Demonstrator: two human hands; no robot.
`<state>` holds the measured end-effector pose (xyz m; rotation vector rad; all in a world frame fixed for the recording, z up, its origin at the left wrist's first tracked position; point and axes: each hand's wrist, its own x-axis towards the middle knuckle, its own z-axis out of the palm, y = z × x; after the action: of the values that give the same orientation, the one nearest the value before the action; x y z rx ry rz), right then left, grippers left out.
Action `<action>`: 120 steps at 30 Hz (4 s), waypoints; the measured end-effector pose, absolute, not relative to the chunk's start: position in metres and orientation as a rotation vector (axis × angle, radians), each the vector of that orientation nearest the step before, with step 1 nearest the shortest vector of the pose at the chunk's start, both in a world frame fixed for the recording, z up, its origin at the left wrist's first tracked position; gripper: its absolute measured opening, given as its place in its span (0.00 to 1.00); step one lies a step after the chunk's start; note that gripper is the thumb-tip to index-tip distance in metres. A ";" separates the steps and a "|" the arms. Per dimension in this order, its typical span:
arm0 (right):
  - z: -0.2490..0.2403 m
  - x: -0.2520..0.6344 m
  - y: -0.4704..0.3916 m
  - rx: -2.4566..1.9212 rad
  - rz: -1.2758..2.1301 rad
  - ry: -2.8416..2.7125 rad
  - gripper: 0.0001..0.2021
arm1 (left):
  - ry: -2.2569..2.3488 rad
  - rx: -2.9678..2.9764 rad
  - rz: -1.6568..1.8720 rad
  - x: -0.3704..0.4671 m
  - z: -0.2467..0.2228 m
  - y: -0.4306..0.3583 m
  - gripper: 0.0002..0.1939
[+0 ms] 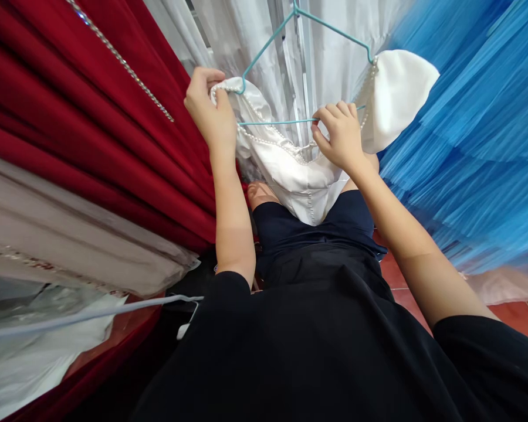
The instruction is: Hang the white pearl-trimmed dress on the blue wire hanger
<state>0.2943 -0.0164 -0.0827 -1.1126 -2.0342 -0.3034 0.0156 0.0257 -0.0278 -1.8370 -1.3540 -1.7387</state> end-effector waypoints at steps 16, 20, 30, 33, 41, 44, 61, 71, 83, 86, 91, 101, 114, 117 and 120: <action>-0.070 0.282 -0.032 -0.973 -0.193 -2.000 0.26 | -1.412 -1.985 -1.956 -0.025 -0.082 0.030 0.03; -0.074 0.280 -0.025 -1.021 -0.156 -1.984 0.26 | -1.120 -2.274 -1.953 0.047 -0.097 -0.009 0.08; -0.072 0.290 -0.020 -0.995 -0.096 -2.011 0.23 | -1.167 -2.407 -1.785 0.128 -0.074 -0.047 0.12; -0.076 0.289 -0.016 -1.021 -0.126 -2.060 0.20 | -1.181 -2.440 -1.796 0.131 -0.077 -0.035 0.17; -0.079 0.298 -0.014 -0.846 -0.182 -1.798 0.16 | -1.260 -2.427 -1.670 0.127 -0.073 -0.033 0.16; -0.078 0.318 -0.003 -0.806 -0.388 -1.453 0.23 | -1.325 -2.393 -1.576 0.127 -0.070 -0.038 0.16; -0.062 0.369 0.060 -1.154 -0.040 -1.277 0.15 | -1.256 -2.363 -1.579 0.118 -0.072 -0.038 0.09; -0.073 0.397 0.087 -1.293 0.271 -1.032 0.20 | -1.288 -2.376 -1.573 0.117 -0.071 -0.044 0.13; -0.071 0.404 -0.002 -0.455 -0.255 -1.047 0.13 | -1.390 -2.345 -1.550 0.119 -0.064 -0.044 0.12; -0.051 0.384 -0.031 -0.325 -0.278 -1.152 0.09 | -1.317 -2.375 -1.621 0.117 -0.066 -0.041 0.10; -0.037 0.338 -0.047 -0.410 -0.232 -1.435 0.08 | -1.280 -2.393 -1.648 0.115 -0.073 -0.034 0.07; -0.077 0.339 -0.020 -0.967 -0.092 -1.562 0.10 | -1.330 -2.362 -1.602 0.120 -0.066 -0.048 0.13; -0.068 0.304 -0.048 -0.932 -0.098 -1.705 0.17 | -1.416 -2.360 -1.555 0.123 -0.074 -0.041 0.05; -0.048 0.279 -0.035 -0.960 -0.055 -1.872 0.20 | -1.469 -2.374 -1.528 0.120 -0.071 -0.043 0.06; -0.042 0.266 -0.019 -1.011 -0.053 -1.934 0.13 | -1.526 -2.349 -1.519 0.120 -0.072 -0.043 0.05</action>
<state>0.2661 -0.0195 -0.0421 -1.0110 -1.9338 -0.0534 0.1202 -0.0428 -0.0724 -2.3488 -1.5260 -1.5191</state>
